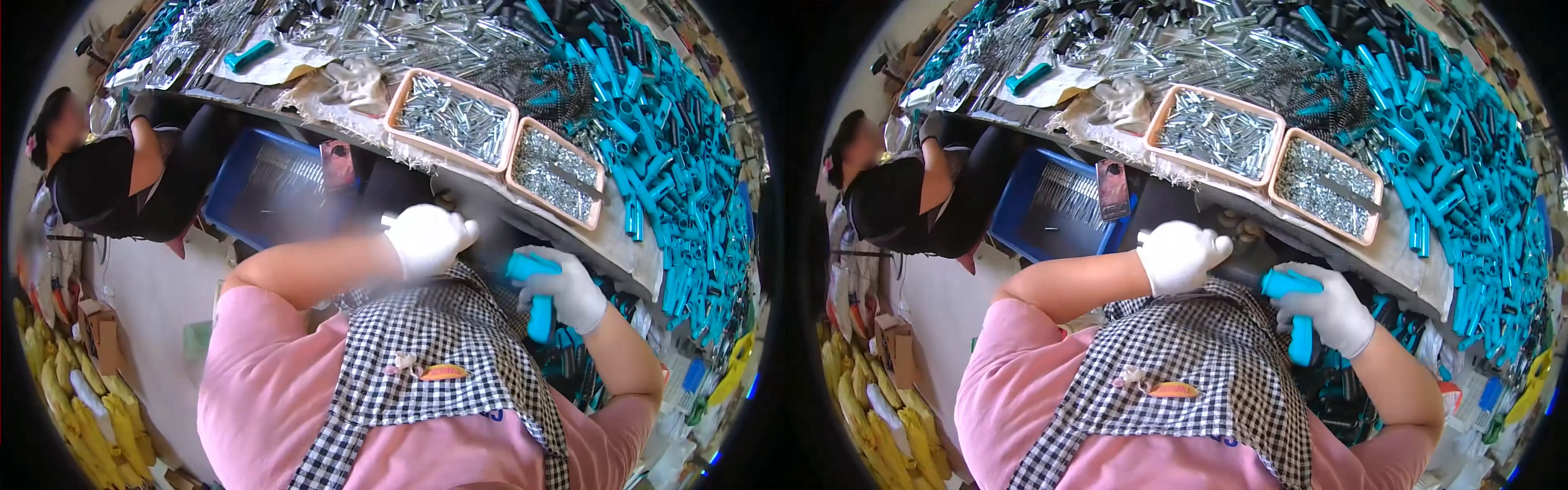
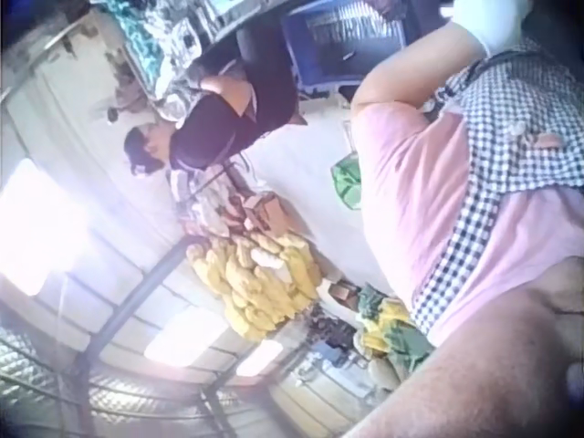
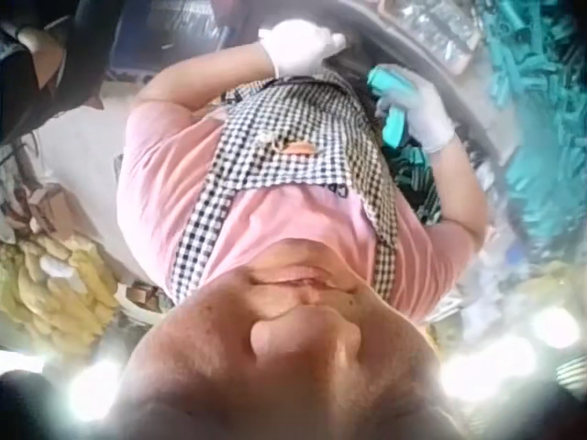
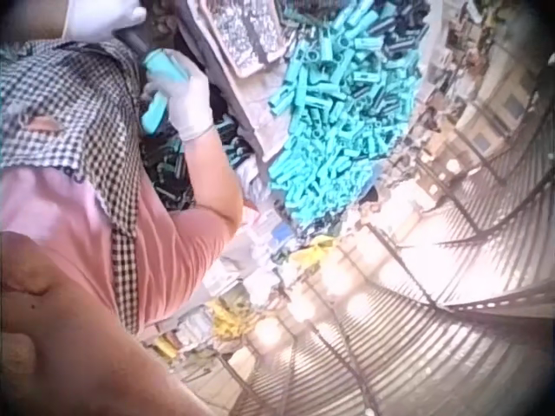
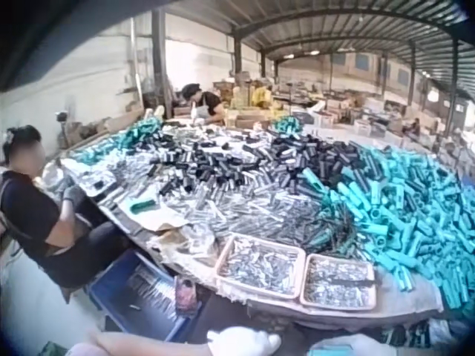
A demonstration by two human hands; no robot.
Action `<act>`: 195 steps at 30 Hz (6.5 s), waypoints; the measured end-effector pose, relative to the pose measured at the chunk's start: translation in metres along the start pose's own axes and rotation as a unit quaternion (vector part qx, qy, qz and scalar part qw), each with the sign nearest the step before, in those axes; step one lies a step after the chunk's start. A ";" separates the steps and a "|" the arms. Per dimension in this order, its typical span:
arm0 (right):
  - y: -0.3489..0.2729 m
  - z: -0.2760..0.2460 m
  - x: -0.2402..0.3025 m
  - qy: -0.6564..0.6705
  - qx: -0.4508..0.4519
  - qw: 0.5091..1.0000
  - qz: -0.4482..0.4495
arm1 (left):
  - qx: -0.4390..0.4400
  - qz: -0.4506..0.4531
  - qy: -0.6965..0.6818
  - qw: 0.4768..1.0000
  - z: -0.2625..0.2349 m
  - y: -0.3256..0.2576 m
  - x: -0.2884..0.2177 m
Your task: Assembling plastic handles and metal rods for tools at a factory workstation.
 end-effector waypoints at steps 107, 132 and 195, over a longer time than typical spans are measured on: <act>-0.020 -0.035 0.101 -0.400 -0.119 0.717 -0.559 | 0.189 -0.132 -0.585 0.777 -0.011 0.026 -0.002; 0.019 0.020 -0.055 0.055 0.144 0.966 0.207 | -0.143 0.159 0.166 0.963 -0.018 -0.020 -0.046; -0.012 0.040 0.020 -0.596 -0.141 0.591 -0.525 | 0.404 -0.126 -0.553 0.718 0.047 -0.015 -0.004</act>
Point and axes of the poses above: each hand's wrist, its own y-axis towards the middle knuckle, its own z-axis out of the palm, x = y × z, the point moved 8 cm from there along y, towards the middle knuckle, and after that the axes turned 11 degrees about -y, right-handed, at the moved point
